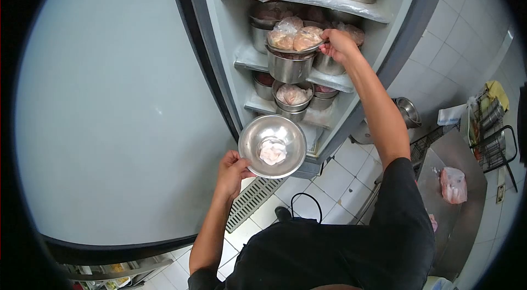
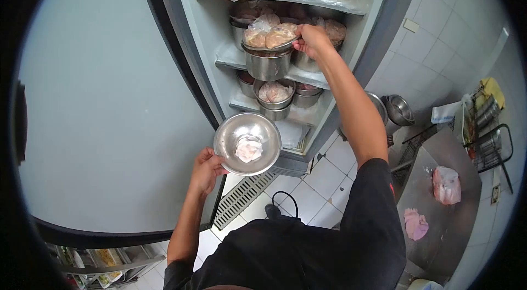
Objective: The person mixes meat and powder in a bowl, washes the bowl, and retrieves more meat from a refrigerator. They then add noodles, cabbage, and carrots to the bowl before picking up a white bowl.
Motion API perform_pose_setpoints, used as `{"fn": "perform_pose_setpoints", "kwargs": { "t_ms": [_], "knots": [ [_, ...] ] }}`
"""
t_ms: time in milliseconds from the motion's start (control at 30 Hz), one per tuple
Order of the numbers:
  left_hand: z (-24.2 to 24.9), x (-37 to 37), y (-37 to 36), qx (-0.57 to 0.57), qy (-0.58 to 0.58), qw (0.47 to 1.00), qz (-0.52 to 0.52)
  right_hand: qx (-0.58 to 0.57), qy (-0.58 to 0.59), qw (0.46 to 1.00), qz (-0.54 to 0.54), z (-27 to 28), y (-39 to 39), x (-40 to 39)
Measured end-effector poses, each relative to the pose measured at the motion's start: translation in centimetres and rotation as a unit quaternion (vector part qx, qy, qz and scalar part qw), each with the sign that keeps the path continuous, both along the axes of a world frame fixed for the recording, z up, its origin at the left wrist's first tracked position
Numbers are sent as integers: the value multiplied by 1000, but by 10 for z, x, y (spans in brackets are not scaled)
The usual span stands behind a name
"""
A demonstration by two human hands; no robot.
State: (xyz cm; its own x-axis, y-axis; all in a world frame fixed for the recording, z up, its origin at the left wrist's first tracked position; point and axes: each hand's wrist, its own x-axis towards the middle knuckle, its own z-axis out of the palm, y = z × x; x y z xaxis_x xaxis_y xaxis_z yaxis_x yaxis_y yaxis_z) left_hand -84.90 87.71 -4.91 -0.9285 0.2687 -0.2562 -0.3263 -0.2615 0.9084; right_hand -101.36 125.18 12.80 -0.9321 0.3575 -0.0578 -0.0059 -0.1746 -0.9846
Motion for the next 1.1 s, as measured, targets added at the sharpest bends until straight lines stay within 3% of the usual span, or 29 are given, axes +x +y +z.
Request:
{"fn": "perform_pose_setpoints", "kwargs": {
  "t_ms": [267,367,400,433,467,500,600,633,733,833,933,1000,1033,1100],
  "knots": [
    [12,-15,14,16,9,1000,7,7,25,1000,11,0,0,9],
    [26,-51,34,23,19,1000,-3,72,16,997,-16,-12,8,-3],
    [31,-61,38,25,25,999,-10,250,40,964,-83,-11,7,0],
    [36,-69,41,26,31,999,-16,418,64,894,-148,-9,4,8],
    [39,-77,43,27,32,999,-21,569,88,791,-208,-8,-2,15],
    [43,-83,44,29,34,999,-26,602,115,747,-256,-2,-16,23],
    [53,-92,50,33,31,999,-31,644,116,726,-211,20,-34,7],
    [57,-93,51,32,28,999,-33,591,61,792,-142,31,-35,-9],
    [57,-96,55,41,17,998,-40,623,-64,776,-73,45,-25,-76],
    [52,-99,53,33,10,999,-41,673,-17,739,-21,35,-13,-133],
    [55,-101,58,28,1,999,-47,557,73,827,-13,9,10,-197],
    [54,-100,57,40,-6,998,-45,611,141,776,-60,11,12,-200],
    [52,-103,57,28,0,998,-54,599,153,783,-69,14,12,-200],
    [48,-108,58,6,13,997,-72,508,156,844,-70,20,12,-198]
  ]
}}
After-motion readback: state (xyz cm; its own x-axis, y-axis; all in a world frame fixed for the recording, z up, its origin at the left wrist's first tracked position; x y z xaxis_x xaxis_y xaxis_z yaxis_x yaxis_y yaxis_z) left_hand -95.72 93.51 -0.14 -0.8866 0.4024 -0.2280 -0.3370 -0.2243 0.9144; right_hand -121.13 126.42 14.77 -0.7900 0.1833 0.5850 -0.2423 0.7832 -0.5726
